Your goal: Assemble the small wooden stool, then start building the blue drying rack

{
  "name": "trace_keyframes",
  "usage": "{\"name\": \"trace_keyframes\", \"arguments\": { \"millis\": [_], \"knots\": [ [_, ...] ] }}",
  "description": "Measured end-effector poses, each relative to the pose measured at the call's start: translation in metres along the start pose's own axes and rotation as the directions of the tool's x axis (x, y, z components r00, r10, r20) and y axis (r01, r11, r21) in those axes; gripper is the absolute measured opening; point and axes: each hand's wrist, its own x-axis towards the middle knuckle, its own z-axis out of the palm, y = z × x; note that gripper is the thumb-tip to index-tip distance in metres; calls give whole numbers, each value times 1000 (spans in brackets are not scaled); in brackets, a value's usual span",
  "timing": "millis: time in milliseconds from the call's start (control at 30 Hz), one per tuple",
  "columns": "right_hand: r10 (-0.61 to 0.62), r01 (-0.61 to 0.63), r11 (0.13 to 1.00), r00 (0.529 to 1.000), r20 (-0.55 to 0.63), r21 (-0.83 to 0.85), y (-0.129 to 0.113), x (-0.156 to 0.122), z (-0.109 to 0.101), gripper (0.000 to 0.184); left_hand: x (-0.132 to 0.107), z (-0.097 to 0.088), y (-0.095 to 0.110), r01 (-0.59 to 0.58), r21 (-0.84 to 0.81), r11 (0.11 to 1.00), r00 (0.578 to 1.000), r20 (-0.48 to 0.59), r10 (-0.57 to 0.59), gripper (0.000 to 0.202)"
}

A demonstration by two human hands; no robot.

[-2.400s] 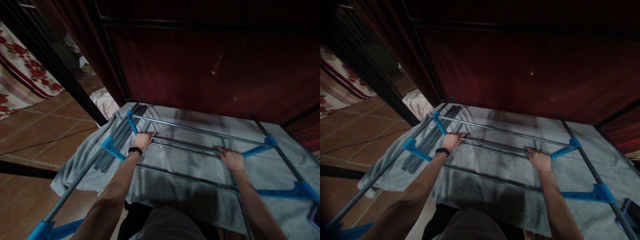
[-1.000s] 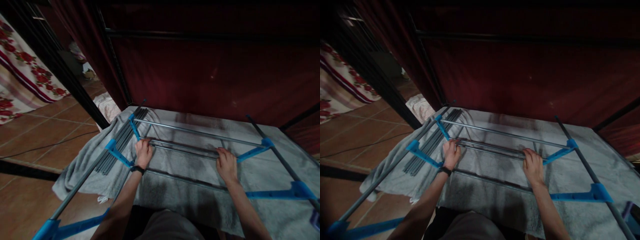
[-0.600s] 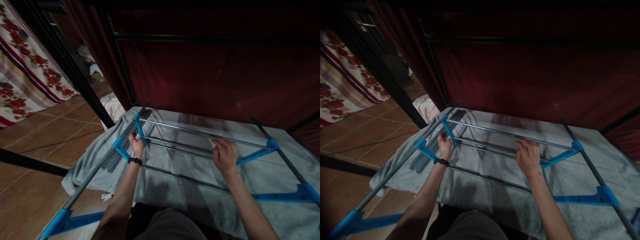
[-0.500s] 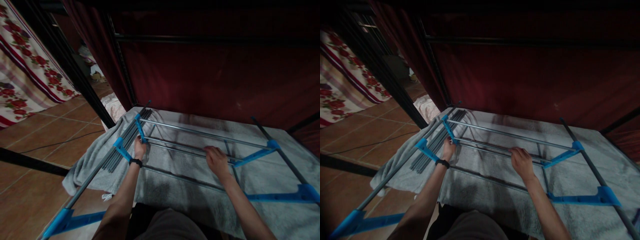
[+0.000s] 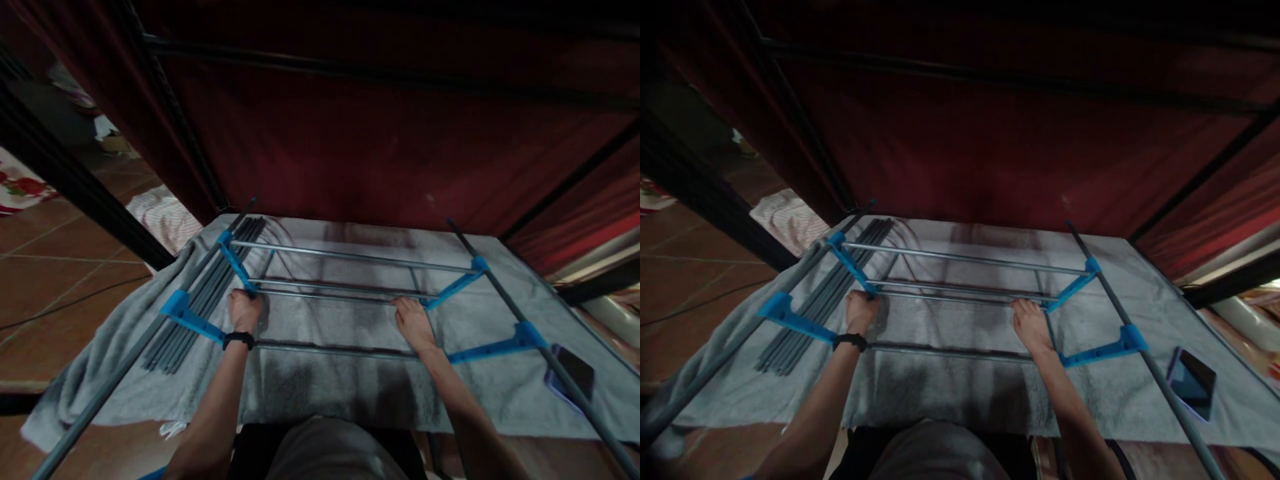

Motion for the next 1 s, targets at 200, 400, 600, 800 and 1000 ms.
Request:
{"name": "trace_keyframes", "arguments": {
  "millis": [200,400,600,800,1000],
  "knots": [
    [199,-187,966,979,52,-180,14,-4,23,37,4,-4,2,79,56,995,996,26,-81,23],
    [299,-263,931,947,115,-252,33,5,24,25,12,-5,6,84,59,995,991,98,-90,20],
    [313,-255,929,929,197,-269,36,15,27,24,16,-2,5,113,81,990,985,121,-122,21],
    [357,-295,915,910,212,-274,35,22,28,26,15,1,3,72,22,997,997,33,-73,22],
    [356,-291,917,907,227,-274,33,22,25,22,13,1,4,85,62,994,995,38,-87,16]
  ]
}}
